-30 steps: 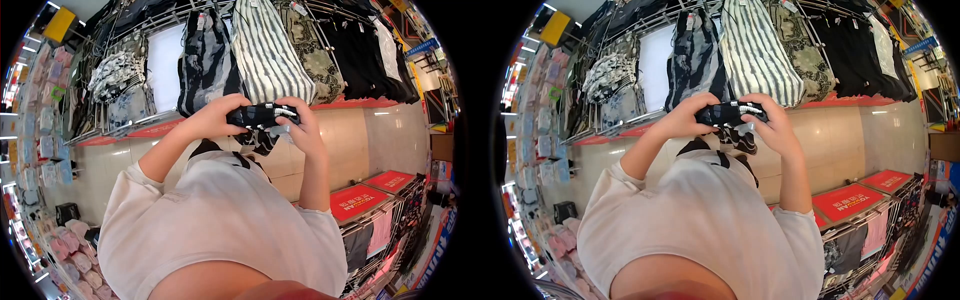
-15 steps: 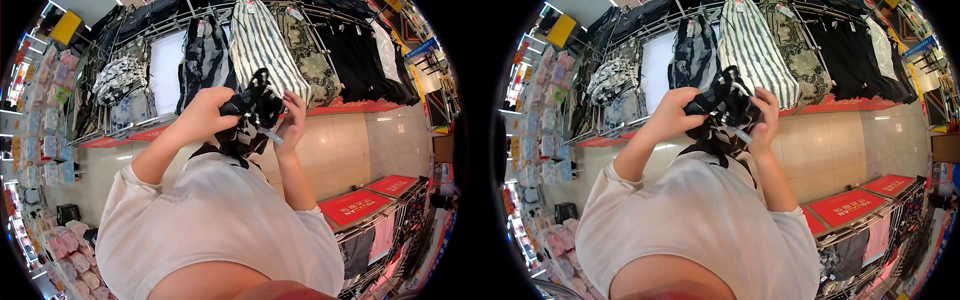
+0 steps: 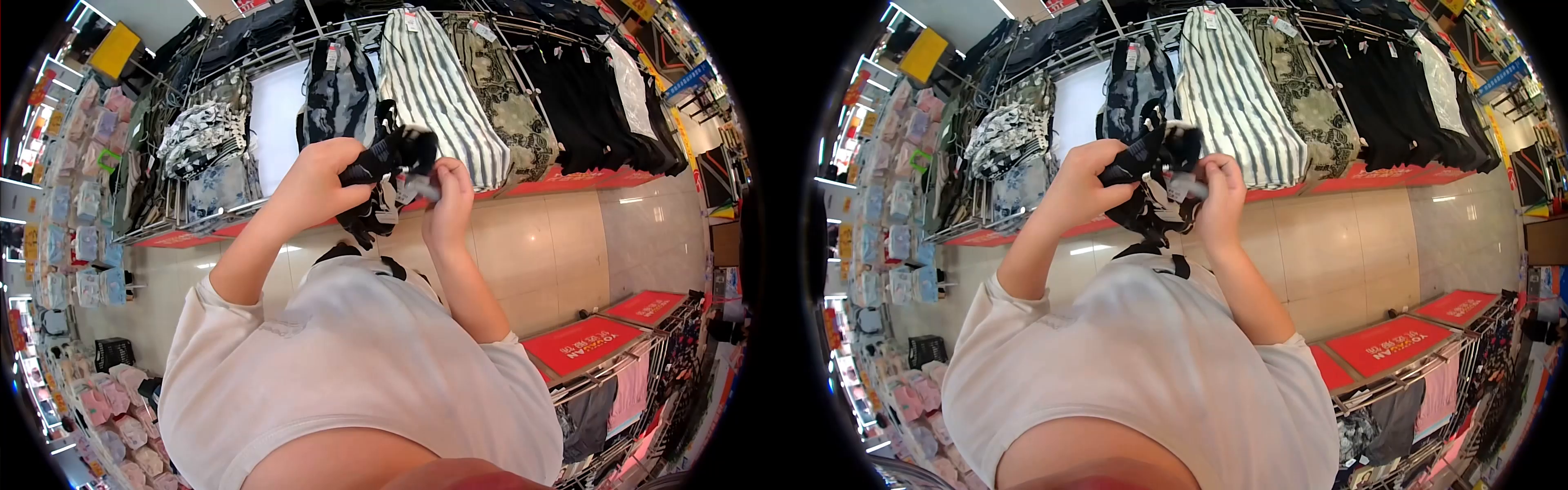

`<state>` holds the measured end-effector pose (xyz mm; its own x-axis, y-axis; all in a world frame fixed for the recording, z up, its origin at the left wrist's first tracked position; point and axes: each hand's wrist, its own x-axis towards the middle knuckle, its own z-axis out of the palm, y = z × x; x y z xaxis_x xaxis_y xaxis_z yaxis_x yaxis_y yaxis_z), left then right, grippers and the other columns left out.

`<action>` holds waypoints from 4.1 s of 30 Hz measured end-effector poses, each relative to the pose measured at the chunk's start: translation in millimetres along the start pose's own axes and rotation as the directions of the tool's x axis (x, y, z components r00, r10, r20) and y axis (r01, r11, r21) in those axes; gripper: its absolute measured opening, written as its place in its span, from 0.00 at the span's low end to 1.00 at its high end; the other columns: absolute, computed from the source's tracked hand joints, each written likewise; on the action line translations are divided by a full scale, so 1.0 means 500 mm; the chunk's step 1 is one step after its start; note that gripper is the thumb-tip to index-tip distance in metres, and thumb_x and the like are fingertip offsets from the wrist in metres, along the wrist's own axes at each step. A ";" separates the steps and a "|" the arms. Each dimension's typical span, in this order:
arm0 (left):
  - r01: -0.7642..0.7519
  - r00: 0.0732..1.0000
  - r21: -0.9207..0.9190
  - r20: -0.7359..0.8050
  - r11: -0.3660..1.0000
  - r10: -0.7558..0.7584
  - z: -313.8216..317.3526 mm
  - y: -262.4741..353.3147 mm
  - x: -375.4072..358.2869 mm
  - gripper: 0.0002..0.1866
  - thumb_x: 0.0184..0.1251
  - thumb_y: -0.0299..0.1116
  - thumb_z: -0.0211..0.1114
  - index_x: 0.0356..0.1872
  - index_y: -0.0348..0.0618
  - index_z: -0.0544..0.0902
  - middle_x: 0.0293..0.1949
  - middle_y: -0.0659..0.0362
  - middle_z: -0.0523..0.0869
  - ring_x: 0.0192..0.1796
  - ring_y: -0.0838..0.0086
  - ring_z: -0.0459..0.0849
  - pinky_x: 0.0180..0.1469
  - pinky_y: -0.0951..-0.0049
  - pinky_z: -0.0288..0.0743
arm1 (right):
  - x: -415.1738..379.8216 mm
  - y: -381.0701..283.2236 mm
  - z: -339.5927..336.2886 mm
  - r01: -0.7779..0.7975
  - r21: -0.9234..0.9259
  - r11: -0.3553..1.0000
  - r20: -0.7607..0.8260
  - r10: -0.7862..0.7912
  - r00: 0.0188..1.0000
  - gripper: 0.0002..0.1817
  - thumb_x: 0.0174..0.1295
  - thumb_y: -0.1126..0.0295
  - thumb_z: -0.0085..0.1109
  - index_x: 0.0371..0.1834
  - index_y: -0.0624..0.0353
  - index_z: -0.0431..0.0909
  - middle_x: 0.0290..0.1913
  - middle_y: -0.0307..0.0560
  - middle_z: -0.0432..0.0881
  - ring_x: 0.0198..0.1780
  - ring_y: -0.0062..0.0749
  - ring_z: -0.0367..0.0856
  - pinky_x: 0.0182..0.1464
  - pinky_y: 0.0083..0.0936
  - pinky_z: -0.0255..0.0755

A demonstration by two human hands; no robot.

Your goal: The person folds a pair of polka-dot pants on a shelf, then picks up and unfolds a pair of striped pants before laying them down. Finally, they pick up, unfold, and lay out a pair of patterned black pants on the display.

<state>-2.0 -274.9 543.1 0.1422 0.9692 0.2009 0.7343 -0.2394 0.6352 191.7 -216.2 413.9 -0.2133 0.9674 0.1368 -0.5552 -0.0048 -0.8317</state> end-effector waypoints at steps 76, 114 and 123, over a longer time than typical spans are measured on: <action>-0.487 0.532 0.486 -0.493 0.725 0.688 0.123 -0.261 -0.136 0.15 0.50 0.34 0.76 0.41 0.52 0.86 0.50 0.64 0.88 0.58 0.61 0.78 0.61 0.53 0.67 | 0.108 -0.246 0.162 0.878 -0.427 0.216 0.896 0.232 0.378 0.18 0.46 0.71 0.77 0.33 0.63 0.75 0.41 0.54 0.77 0.39 0.53 0.77 0.38 0.40 0.71; 0.034 0.996 0.140 -0.090 0.990 -0.022 -0.030 -0.100 -0.069 0.15 0.52 0.26 0.67 0.43 0.35 0.81 0.33 0.51 0.84 0.31 0.61 0.81 0.35 0.66 0.76 | 0.150 -0.091 0.078 0.557 -0.699 0.448 0.701 0.274 0.659 0.18 0.53 0.75 0.63 0.49 0.64 0.78 0.46 0.52 0.74 0.51 0.48 0.77 0.55 0.34 0.73; 0.064 0.997 -0.162 -0.028 0.985 -0.069 -0.021 -0.067 -0.103 0.34 0.54 0.17 0.63 0.67 0.45 0.77 0.49 0.54 0.83 0.53 0.63 0.81 0.61 0.69 0.73 | 0.126 -0.061 0.038 0.207 -0.686 0.698 0.513 0.261 0.818 0.20 0.53 0.82 0.55 0.52 0.63 0.79 0.50 0.48 0.82 0.42 0.29 0.82 0.49 0.22 0.76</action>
<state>-40.8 -317.4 519.2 0.0722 0.9815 0.1773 0.6247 -0.1831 0.7591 179.9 -159.7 458.3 -0.7316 0.6600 0.1708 0.1195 0.3707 -0.9210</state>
